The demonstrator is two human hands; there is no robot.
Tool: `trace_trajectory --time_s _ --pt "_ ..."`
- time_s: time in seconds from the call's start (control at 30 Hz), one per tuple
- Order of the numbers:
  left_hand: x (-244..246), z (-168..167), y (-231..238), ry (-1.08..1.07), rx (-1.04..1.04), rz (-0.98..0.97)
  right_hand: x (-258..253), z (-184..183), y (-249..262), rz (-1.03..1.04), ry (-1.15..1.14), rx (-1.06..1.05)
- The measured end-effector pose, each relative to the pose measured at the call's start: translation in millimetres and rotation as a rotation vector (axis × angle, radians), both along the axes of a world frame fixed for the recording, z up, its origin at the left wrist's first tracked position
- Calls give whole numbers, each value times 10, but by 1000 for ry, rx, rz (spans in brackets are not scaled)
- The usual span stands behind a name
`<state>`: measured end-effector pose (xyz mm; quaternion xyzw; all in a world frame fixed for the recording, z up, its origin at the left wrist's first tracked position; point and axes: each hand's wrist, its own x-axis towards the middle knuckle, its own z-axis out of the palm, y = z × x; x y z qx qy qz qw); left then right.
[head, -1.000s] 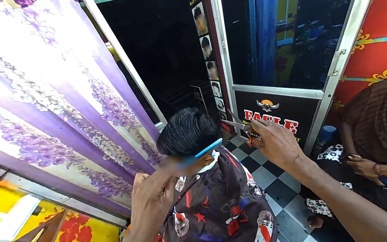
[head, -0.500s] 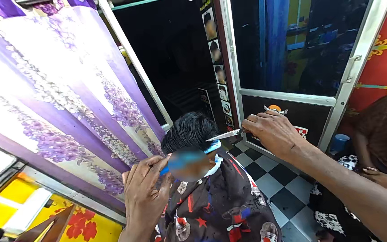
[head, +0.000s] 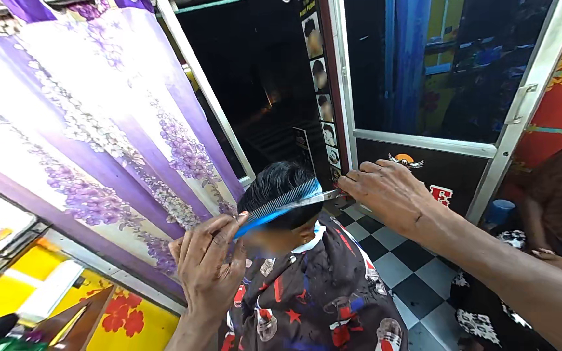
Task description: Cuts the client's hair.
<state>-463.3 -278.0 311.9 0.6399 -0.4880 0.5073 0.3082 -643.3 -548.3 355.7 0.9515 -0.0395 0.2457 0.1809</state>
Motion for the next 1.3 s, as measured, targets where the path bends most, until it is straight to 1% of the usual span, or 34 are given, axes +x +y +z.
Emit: trace_trajectory --time_s 0.07,0.1,0.2,0.23,0.27,0.43,0.57,0.63,0.73,0.8,0.87,1.13,1.23,1.3 --pt "2 21 41 66 -28 11 -43 -40 -10 -3 -37 58" --pt "16 42 71 147 -18 -2 -49 -87 -34 12 -94 91" --pt "184 28 165 438 76 -144 -44 -270 -119 55 -251 179" --pt "236 -20 186 511 103 -231 -48 -323 -132 62 -281 201" --pt "269 -84 203 538 125 -279 -59 -367 -134 60 -305 215" --pt "231 -383 233 418 176 -254 -161 -524 -116 9 -303 233" --pt "194 -532 228 348 224 -237 -216 -557 -82 -15 -260 242" --pt "169 -580 240 364 272 -240 -235 -552 -73 -58 -226 227" --pt "187 -648 275 450 310 -265 -268 -551 -60 -106 -209 184" --pt "207 -650 285 525 288 -279 -282 -541 -43 -118 -216 156" --pt "217 -613 277 545 237 -293 -285 -529 -13 -121 -219 137" --pt "232 -518 159 309 74 -235 -203 -587 227 -193 -192 23" --pt "249 -506 168 225 48 -199 -138 -604 333 -226 -140 -23" --pt "251 -505 184 182 39 -195 -93 -611 400 -224 -144 -36"
